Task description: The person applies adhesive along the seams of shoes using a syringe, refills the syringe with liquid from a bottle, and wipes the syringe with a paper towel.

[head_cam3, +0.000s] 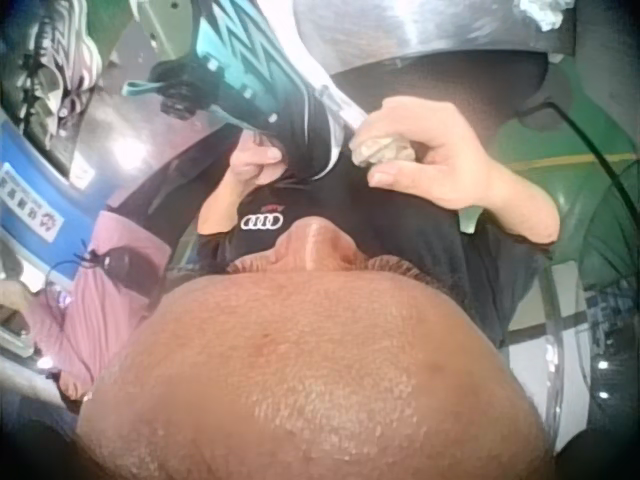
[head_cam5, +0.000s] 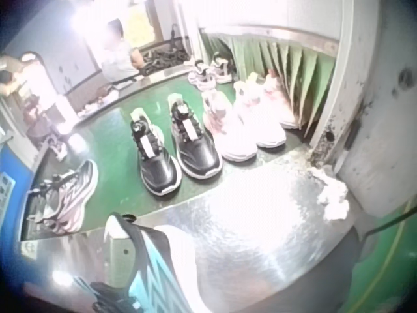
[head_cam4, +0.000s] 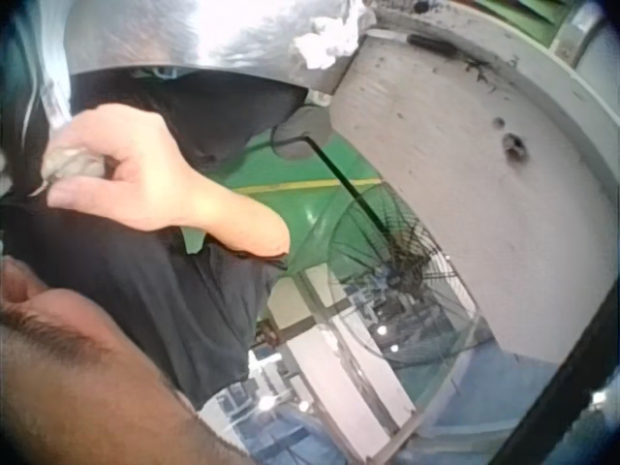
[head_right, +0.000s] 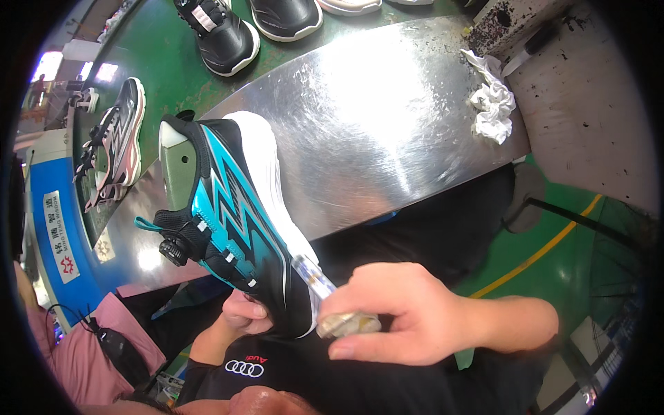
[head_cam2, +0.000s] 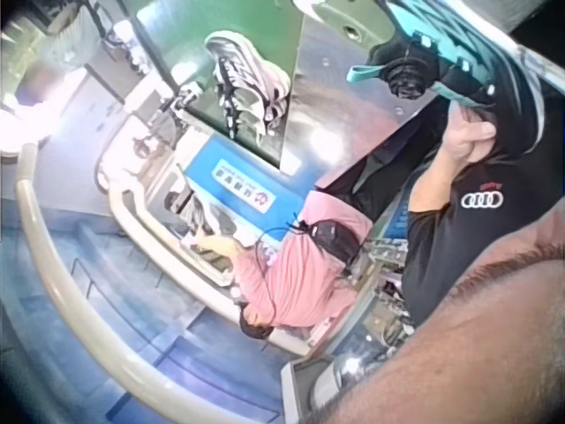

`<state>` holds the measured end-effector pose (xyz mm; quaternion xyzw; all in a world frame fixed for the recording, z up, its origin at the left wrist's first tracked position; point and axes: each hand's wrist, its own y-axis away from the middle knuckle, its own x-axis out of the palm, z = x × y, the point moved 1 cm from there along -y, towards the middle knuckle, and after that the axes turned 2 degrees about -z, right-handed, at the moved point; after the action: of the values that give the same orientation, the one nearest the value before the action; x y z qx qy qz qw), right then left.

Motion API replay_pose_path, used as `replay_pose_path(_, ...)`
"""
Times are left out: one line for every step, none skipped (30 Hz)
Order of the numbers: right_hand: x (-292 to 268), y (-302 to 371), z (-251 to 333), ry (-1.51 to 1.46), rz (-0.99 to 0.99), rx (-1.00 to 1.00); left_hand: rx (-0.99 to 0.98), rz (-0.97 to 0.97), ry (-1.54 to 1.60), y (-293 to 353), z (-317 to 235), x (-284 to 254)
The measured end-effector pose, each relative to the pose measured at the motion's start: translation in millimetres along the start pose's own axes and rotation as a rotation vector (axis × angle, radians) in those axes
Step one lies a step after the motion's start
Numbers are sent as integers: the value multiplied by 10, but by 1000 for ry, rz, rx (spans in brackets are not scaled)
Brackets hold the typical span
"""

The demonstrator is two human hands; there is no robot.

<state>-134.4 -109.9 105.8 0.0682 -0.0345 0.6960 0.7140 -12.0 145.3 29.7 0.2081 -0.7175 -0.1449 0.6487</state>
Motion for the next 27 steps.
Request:
replay_pose_path(-9,42,45,0,14,12,1,6,3,-30,1,0)
replay_pose_path(-19,85,95,2,24,18,-46,47,28,-63,9,-3)
replay_pose_path(-15,128,138,17,19,3,-94,89,54,-98,14,0)
replay_pose_path(-13,177,203,23,13,10,-97,98,62,-137,19,14)
replay_pose_path(-7,223,259,29,7,19,-141,108,71,-181,21,37)
replay_pose_path(9,269,288,40,5,29,-185,119,80,-226,23,67)
replay_pose_path(19,315,311,47,-18,-5,-188,132,89,-275,15,125)
replay_pose_path(21,357,336,54,-41,-38,-248,72,36,-316,8,204)
replay_pose_path(9,399,364,68,-41,-29,-307,12,-18,-358,15,255)
replay_pose_path(-9,435,403,105,-34,-34,-305,28,-28,-413,16,289)
replay_pose_path(-23,470,439,141,-25,-40,-308,44,-25,-463,43,269)
replay_pose_path(-29,507,468,156,-27,-37,-310,63,-53,-523,80,217)
replay_pose_path(-30,546,494,191,-38,-58,-312,83,-84,-576,102,202)
replay_pose_path(-31,578,515,226,-48,-79,-320,55,-68,-614,100,283)
replay_pose_path(-32,601,530,239,-49,-81,-319,69,-70,-663,115,279)
replay_pose_path(-31,636,546,268,-70,-110,-295,142,-63,-742,135,262)
replay_pose_path(-34,666,561,296,-90,-141,-270,214,-55,-811,142,285)
replay_pose_path(-36,685,573,310,-100,-141,-279,214,-73,-863,133,336)
replay_pose_path(-36,692,584,357,-110,-160,-285,226,-77,-901,140,336)
replay_pose_path(-34,698,589,404,-119,-178,-274,218,-68,-942,144,311)
replay_pose_path(-34,703,579,414,-125,-179,-262,209,-58,-979,149,300)
replay_pose_path(-34,712,567,445,-135,-202,-245,187,-64,-1011,163,310)
replay_pose_path(-32,718,554,476,-145,-225,-250,197,-64,-1041,174,314)
replay_pose_path(-27,724,542,505,-156,-243,-234,199,-53,-1070,178,310)
replay_pose_path(-17,735,525,511,-159,-240,-217,198,-40,-1092,185,323)
replay_pose_path(-6,745,513,540,-176,-251,-221,203,-39,-1106,189,365)
replay_pose_path(6,750,500,568,-193,-261,-198,160,-35,-1117,181,438)
